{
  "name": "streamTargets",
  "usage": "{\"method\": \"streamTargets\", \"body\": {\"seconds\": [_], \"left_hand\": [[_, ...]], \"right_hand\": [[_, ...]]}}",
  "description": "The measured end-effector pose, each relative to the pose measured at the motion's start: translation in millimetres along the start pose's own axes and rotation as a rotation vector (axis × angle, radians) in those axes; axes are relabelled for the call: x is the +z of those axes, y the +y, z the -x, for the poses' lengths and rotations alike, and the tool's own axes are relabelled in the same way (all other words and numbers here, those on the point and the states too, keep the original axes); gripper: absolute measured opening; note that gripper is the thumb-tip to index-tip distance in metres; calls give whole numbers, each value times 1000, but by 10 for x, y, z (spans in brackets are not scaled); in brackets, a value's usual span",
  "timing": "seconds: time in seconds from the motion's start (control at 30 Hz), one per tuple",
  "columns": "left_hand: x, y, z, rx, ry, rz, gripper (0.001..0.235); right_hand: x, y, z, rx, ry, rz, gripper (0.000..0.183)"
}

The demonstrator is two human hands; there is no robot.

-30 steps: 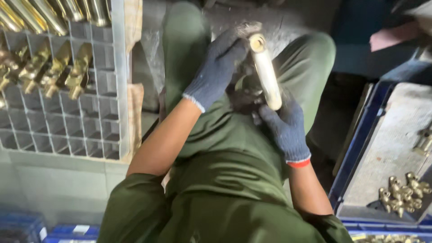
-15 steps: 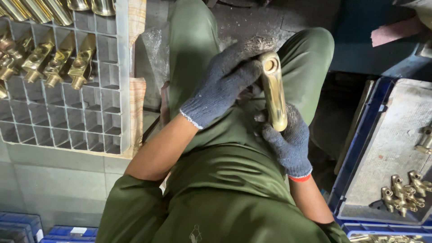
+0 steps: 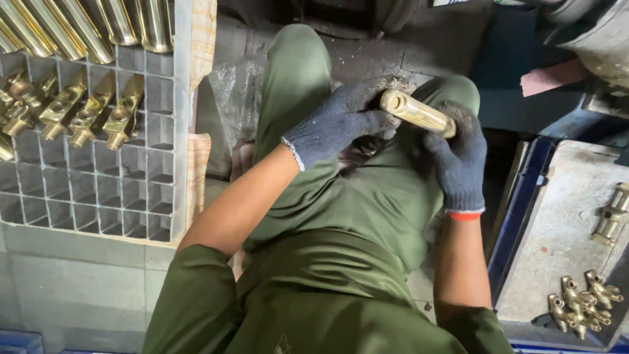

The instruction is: The person uses gloved hands to polish and deburr brass-colored metal faucet components against a rotating buffing wheel, turning each piece to reach different angles before placing it into a divided wooden tray.

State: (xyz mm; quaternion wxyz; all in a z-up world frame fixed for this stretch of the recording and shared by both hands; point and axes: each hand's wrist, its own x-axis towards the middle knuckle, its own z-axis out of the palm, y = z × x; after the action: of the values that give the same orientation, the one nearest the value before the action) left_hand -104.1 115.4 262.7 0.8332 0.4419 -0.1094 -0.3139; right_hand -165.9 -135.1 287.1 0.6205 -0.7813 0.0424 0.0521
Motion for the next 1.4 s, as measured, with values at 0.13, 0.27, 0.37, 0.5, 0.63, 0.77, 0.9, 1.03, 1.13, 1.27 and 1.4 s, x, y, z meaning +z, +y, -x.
{"method": "streamTargets", "body": {"seconds": [0.13,0.27,0.37,0.5,0.63,0.77,0.9,1.03,1.13,1.27,1.4], "left_hand": [[-189,-117,-208,8,-3,-50,48],[-417,-307,-584,-9,120,21,44],[-461,-524,-757,-93,243,84,38],[-447,-662,-865,-87,392,82,28],[-408,-615,-897,-171,467,9,24],[-379,-560,-882,-96,521,-204,23],[-447,-620,-928,-152,522,-148,23],[-491,-888,-1053,-152,566,-109,24],[-507,-1036,-1012,-191,555,-45,26],[-480,-998,-815,-149,458,3,29],[-377,-747,-199,316,386,-481,36]], "right_hand": [[-206,316,-396,-287,-48,559,40],[-217,508,-893,7,-117,213,42],[-201,546,-1080,155,-167,132,35],[-145,501,-1151,254,-221,150,28],[-83,393,-1097,404,-291,142,19],[-104,257,-1009,511,-334,47,20],[-110,201,-1006,557,-368,19,18],[-122,211,-1080,565,-367,127,19],[-132,113,-1148,-590,-704,578,13],[79,140,-688,371,-422,278,24],[407,412,-248,417,-313,-68,18]]}}
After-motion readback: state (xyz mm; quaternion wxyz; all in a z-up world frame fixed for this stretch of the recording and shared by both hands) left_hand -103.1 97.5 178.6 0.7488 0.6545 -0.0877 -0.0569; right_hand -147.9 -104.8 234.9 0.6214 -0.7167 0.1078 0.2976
